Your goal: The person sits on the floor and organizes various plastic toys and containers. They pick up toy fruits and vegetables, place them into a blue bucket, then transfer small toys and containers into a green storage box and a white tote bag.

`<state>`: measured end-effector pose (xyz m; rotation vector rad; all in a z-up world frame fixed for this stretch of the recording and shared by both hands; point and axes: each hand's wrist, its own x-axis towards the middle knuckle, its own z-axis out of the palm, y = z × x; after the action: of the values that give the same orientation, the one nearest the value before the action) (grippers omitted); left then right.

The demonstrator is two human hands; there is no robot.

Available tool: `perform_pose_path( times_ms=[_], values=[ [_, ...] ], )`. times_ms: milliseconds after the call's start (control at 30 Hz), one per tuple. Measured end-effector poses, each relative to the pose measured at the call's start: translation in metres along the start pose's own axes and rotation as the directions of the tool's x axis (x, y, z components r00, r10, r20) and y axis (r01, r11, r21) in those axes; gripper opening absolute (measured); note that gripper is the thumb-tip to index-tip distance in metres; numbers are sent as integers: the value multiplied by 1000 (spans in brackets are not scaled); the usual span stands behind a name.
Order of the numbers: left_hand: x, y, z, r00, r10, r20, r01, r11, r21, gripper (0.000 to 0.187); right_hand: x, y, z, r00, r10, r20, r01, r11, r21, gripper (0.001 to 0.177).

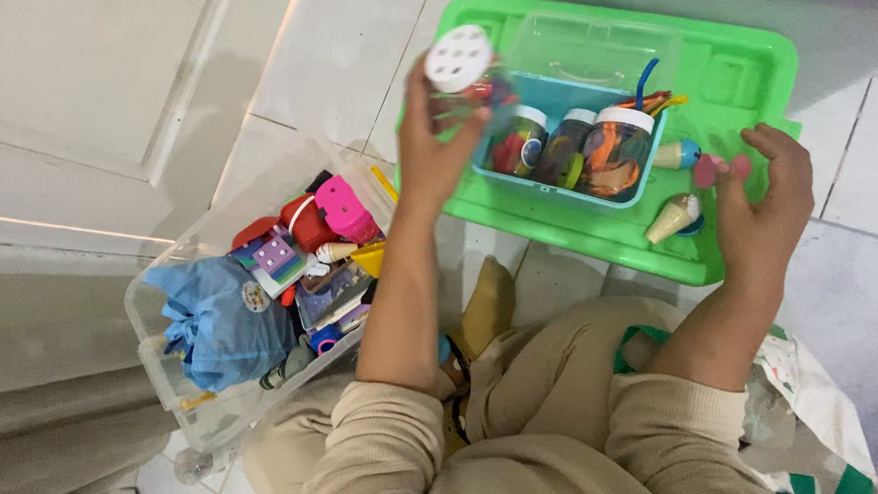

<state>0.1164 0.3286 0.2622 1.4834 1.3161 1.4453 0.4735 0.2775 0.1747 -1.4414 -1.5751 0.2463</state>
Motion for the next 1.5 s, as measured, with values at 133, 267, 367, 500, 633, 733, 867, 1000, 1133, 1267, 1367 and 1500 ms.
perform_pose_path(
  times_ms=[133, 267, 367, 500, 633, 733, 867, 1000, 1133, 1267, 1367, 1500],
  values=[
    [2, -38, -23, 994, -43, -96, 47, 998, 45, 66, 4, -1, 3, 999, -44, 29, 43, 999, 26, 29],
    [7, -72, -26, 988, -71, -136, 106, 956, 275, 75, 3, -4, 5, 999, 9, 43, -11, 999, 43, 29],
    [15, -92, -21, 993, 33, -114, 4, 950, 312, 71, 0, -2, 2, 999, 9, 51, -11, 999, 33, 31],
    [16, -93, -19, 993, 49, -105, -6, 929, 371, 81, 1, 3, 1, 997, -32, 68, 34, 999, -28, 31],
    [5, -57, -17, 917, 364, -161, -222, 805, 550, 72, 1, 5, 3, 998, -44, 51, 44, 999, -10, 32],
    [-10, -19, -8, 947, 313, -66, -240, 830, 504, 50, 1, 4, 4, 997, -62, 49, 62, 998, 5, 31],
    [-11, 18, 27, 943, 192, 273, -264, 929, 261, 33, 2, 0, 4, 996, -66, 59, 66, 998, 11, 31],
    [-17, 31, 66, 901, 135, 412, -287, 899, 331, 45, 4, -7, 1, 997, -63, 49, 63, 998, 4, 29],
    [-16, 23, 73, 845, -77, 529, -141, 922, 360, 47, 5, -12, -1, 997, -50, 54, 52, 998, -31, 32],
    [-7, 13, 56, 801, -69, 594, -51, 982, 182, 52, 6, -14, -1, 998, -47, 50, 47, 999, 3, 30],
    [-11, 13, 44, 874, -154, 461, 72, 979, 190, 55, 6, -18, -1, 998, -52, 42, 50, 997, 54, 29],
    [-22, 19, 22, 901, -89, 425, 138, 987, -87, 45, 9, -27, -2, 995, -103, 2, 102, 992, 79, 25]
  ],
)
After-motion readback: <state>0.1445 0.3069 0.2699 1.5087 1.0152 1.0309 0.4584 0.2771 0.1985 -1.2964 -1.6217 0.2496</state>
